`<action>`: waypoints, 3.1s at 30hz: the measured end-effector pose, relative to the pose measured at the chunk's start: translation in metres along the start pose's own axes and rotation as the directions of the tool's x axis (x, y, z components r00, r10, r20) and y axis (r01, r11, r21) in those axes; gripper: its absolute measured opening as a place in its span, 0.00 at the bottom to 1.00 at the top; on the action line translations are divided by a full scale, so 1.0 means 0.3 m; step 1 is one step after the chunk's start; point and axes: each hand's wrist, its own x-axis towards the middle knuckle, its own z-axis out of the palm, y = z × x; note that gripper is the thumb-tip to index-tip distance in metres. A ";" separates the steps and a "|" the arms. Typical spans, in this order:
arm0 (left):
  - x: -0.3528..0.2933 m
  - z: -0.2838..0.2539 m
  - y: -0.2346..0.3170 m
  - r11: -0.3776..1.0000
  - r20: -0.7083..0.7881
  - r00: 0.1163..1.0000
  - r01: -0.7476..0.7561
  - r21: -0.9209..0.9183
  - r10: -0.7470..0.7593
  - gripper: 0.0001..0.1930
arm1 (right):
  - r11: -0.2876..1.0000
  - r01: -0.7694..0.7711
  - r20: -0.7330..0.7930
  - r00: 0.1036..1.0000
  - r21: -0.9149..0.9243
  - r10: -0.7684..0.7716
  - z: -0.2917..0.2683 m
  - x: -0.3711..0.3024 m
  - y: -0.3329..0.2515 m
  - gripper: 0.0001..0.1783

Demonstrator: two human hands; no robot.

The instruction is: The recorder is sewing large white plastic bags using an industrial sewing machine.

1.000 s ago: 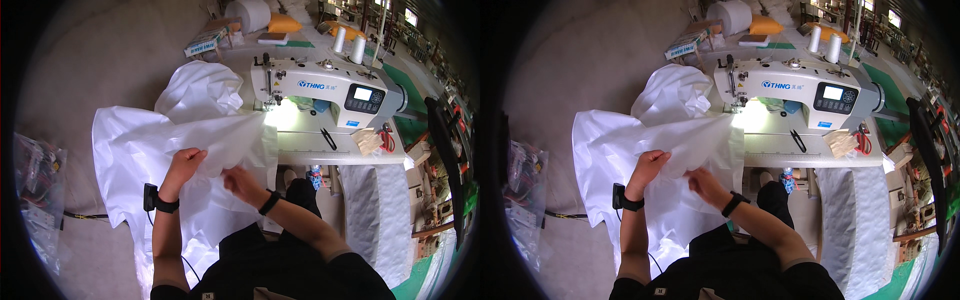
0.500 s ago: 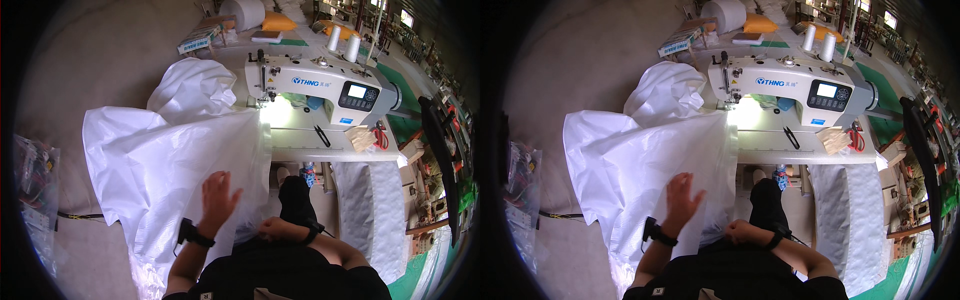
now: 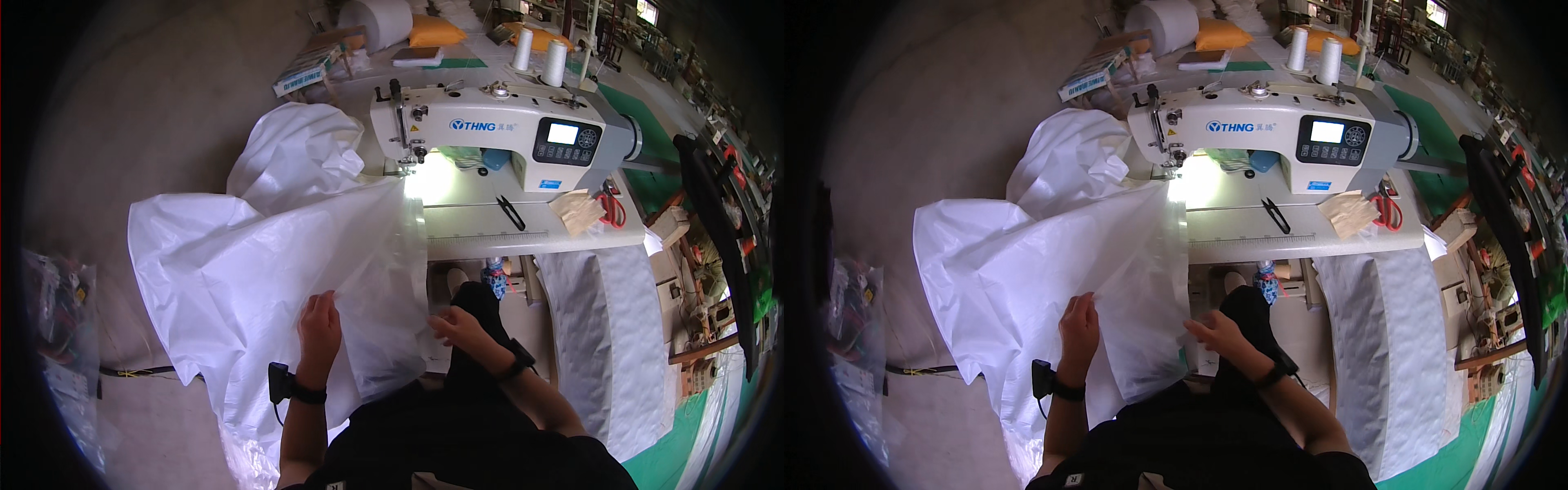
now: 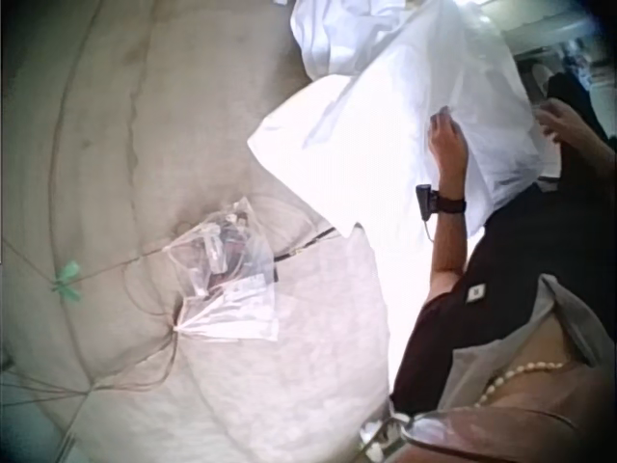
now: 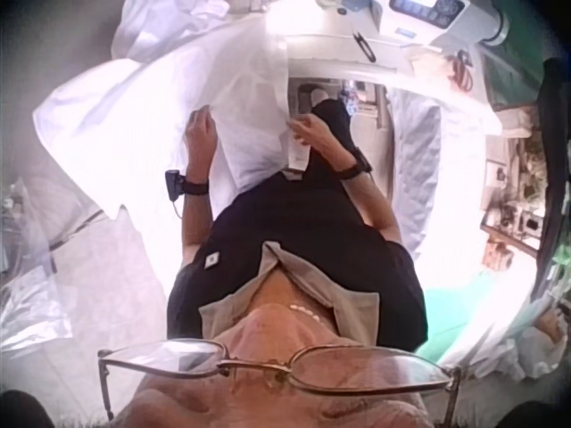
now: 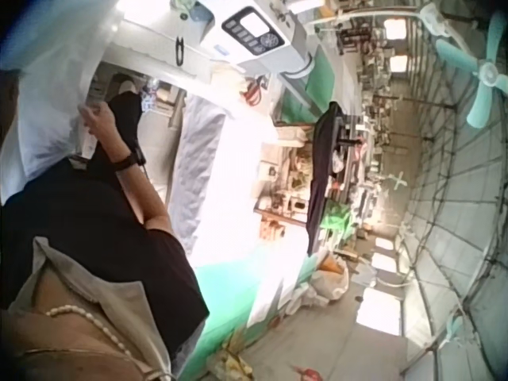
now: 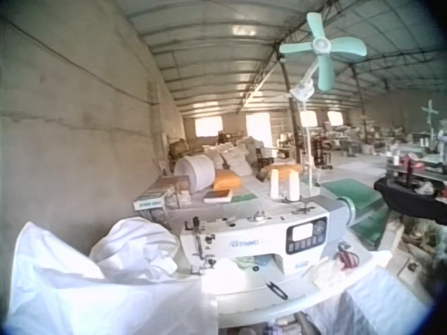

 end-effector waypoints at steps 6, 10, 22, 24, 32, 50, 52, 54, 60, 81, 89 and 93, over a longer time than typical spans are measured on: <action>0.060 -0.026 0.070 0.990 -0.010 0.995 0.102 -0.095 -0.103 0.08 | 0.852 0.284 -0.323 0.836 -0.439 -0.444 0.119 -0.013 -0.122 0.30; 0.074 -0.040 0.070 0.998 -0.009 0.999 0.050 -0.047 -0.050 0.10 | 0.878 0.200 -0.332 0.870 -0.435 -0.364 0.121 -0.051 -0.183 0.28; 0.064 -0.025 -0.002 0.898 0.134 0.932 0.360 -0.253 -0.336 0.07 | 0.924 0.133 -0.227 0.948 -0.359 -0.224 0.138 0.027 -0.039 0.21; 0.066 -0.033 0.001 0.830 0.192 0.911 0.413 -0.375 -0.366 0.07 | 0.900 0.307 -0.251 0.886 -0.310 -0.389 0.123 0.009 -0.087 0.21; 0.052 -0.043 0.091 0.198 0.525 0.747 0.634 -0.747 -0.408 0.10 | 0.902 -0.085 0.243 0.970 0.422 -0.022 0.234 0.059 -0.413 0.19; 0.168 0.000 0.159 0.730 0.623 0.755 0.541 -0.418 -0.203 0.08 | 0.917 0.342 0.214 0.898 0.205 -0.383 0.303 -0.091 -0.340 0.06; 0.184 0.000 0.170 0.871 0.509 0.842 0.376 -0.316 -0.179 0.08 | 0.764 0.635 0.114 0.755 0.117 -0.645 0.317 -0.083 -0.302 0.06; 0.204 -0.025 0.172 0.973 0.408 0.905 0.188 -0.133 -0.119 0.07 | 0.781 0.625 0.008 0.781 0.019 -0.625 0.290 -0.044 -0.284 0.06; 0.272 -0.127 0.226 0.949 0.261 0.920 -0.313 0.046 0.291 0.04 | 0.735 0.642 -0.004 0.754 0.217 -0.657 0.345 0.293 -0.455 0.11; -0.040 0.188 0.175 0.881 0.280 0.839 -0.468 -0.066 0.467 0.07 | 0.568 -0.060 0.131 0.988 0.821 -0.085 0.179 0.207 -0.069 0.17; 0.068 0.062 0.112 0.979 0.591 0.792 -0.041 -0.202 0.155 0.10 | 0.917 0.181 0.105 0.967 0.355 -0.232 0.233 0.085 -0.094 0.15; 0.394 0.159 -0.161 0.931 0.222 0.952 -0.265 0.251 0.211 0.17 | 0.816 -0.038 0.140 0.989 0.577 -0.053 0.231 0.067 -0.103 0.17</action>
